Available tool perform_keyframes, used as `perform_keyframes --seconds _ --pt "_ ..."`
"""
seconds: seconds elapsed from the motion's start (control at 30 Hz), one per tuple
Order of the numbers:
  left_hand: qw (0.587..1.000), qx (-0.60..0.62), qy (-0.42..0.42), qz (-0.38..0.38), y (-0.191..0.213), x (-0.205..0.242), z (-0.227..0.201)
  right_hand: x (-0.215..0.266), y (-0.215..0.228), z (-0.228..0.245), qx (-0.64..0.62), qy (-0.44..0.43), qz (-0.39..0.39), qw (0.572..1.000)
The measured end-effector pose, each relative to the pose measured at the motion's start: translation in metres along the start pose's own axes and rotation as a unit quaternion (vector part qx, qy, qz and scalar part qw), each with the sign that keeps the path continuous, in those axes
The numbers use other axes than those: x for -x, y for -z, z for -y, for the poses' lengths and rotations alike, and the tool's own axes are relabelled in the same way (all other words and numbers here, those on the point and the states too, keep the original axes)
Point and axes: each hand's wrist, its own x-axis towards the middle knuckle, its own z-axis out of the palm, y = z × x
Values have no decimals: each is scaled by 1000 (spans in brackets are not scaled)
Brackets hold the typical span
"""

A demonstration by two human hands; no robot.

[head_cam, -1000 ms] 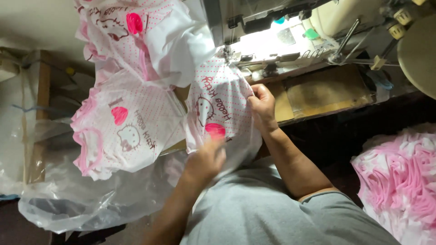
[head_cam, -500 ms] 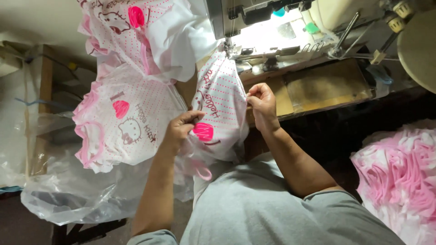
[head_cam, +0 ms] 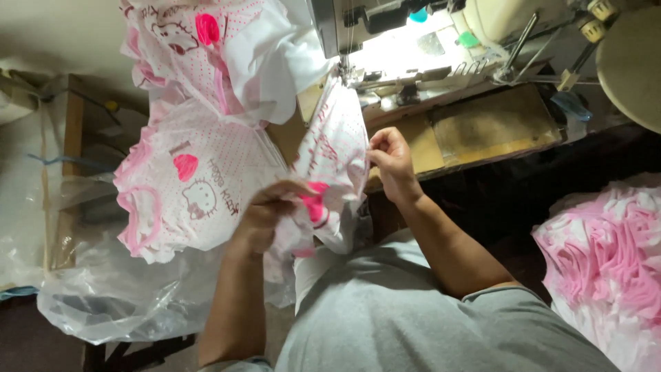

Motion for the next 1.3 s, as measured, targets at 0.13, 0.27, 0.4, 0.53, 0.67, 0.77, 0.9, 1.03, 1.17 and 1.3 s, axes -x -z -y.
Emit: perform_keyframes --seconds 0.13,0.27,0.4,0.53,0.67,0.77,0.9,1.03,1.17,1.3 --pt "999 -40 -1 -34 9 -6 19 -1 14 1 -19 19 -3 1000" --pt "996 -82 10 -15 12 -6 47 3 6 4 -44 -13 -36 998" --pt "998 -65 18 -20 5 -3 63 12 -20 9 -20 -9 -41 999" --pt "998 -55 8 -25 1 6 40 18 -15 18 23 6 -65 998" --pt "996 -79 0 -31 11 5 56 9 -7 -5 71 30 -117 990" --pt "993 -107 -20 -37 27 2 80 21 -7 2 98 43 -80 991" --pt "971 -228 -57 -49 19 0 60 16 17 -32 179 53 27 982" --pt "958 -273 -51 -67 15 -11 31 0 21 -25 248 94 38 963" --pt "953 -287 -46 -91 28 -34 28 -15 16 -29 239 123 31 963" --pt "920 -369 -94 -94 50 -63 29 -26 8 -31 206 126 20 970"
